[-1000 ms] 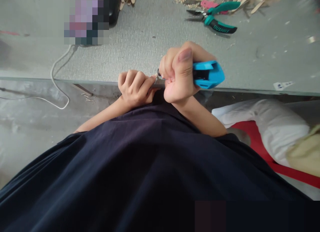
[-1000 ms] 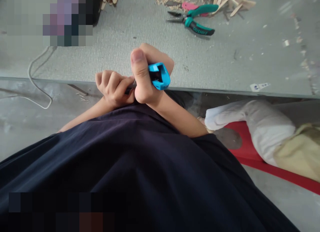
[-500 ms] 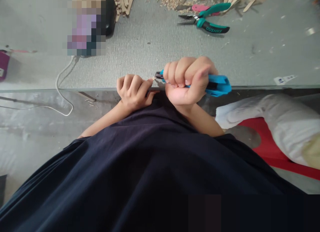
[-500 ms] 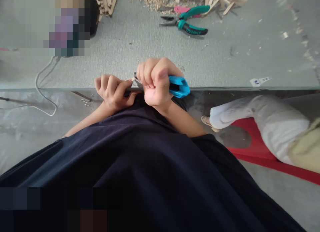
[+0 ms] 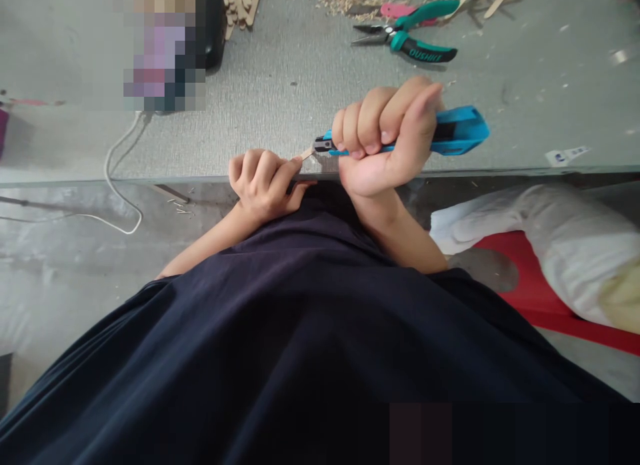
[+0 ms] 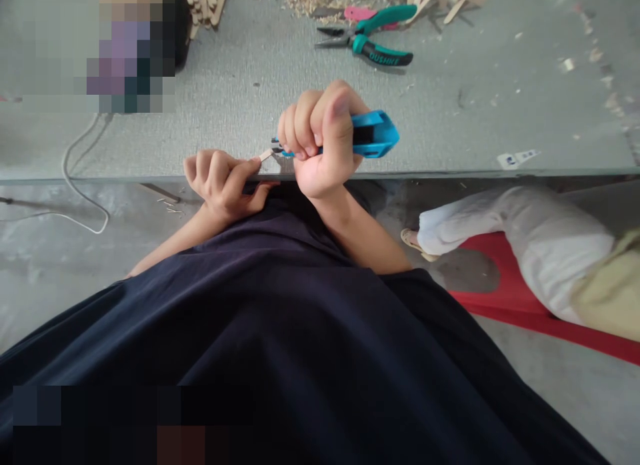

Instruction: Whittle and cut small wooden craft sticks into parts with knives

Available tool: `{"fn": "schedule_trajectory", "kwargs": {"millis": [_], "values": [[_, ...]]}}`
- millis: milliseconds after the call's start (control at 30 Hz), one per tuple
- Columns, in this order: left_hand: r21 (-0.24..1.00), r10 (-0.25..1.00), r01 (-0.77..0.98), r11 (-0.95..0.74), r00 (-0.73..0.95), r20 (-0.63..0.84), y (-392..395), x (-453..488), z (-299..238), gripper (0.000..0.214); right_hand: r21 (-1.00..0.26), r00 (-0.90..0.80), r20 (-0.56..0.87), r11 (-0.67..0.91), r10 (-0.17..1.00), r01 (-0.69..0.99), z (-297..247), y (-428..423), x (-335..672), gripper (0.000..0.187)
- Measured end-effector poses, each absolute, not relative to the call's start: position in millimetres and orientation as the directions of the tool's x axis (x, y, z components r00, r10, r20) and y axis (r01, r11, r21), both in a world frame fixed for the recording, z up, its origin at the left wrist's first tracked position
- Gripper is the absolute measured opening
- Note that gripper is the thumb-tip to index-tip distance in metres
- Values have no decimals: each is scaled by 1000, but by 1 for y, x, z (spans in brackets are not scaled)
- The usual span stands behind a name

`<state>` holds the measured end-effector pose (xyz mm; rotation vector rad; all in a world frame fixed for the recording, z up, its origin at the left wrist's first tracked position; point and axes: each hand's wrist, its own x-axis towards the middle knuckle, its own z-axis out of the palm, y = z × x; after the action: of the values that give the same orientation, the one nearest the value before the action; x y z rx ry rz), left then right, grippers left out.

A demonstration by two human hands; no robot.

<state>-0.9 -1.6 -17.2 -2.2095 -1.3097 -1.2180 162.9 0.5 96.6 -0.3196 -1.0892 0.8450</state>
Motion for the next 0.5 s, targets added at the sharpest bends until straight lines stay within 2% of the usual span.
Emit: {"fn": "schedule_trajectory", "kwargs": {"millis": [33,67,100,300,400,500], "values": [[141,551,827,-545,227,803,-1,-1,-17,73,-587,211,666,677,716,-443,94,4,160,72],[126,536,830,-544,227,813,-1,-1,-17,74,-446,328,722,772,609,-453,92,9,157,73],[117,532,835,-538,228,816,-1,-1,-17,75,-393,324,763,798,560,-457,89,13,154,74],[135,601,851,-507,237,763,-1,-1,-19,77,-364,336,753,783,567,-505,83,23,148,73],[135,577,839,-527,237,782,-1,-1,-19,73,-359,319,768,786,555,-502,83,23,150,75],[83,517,848,-524,240,822,-2,-1,-15,69,-381,307,759,774,574,-506,82,23,152,75]]}}
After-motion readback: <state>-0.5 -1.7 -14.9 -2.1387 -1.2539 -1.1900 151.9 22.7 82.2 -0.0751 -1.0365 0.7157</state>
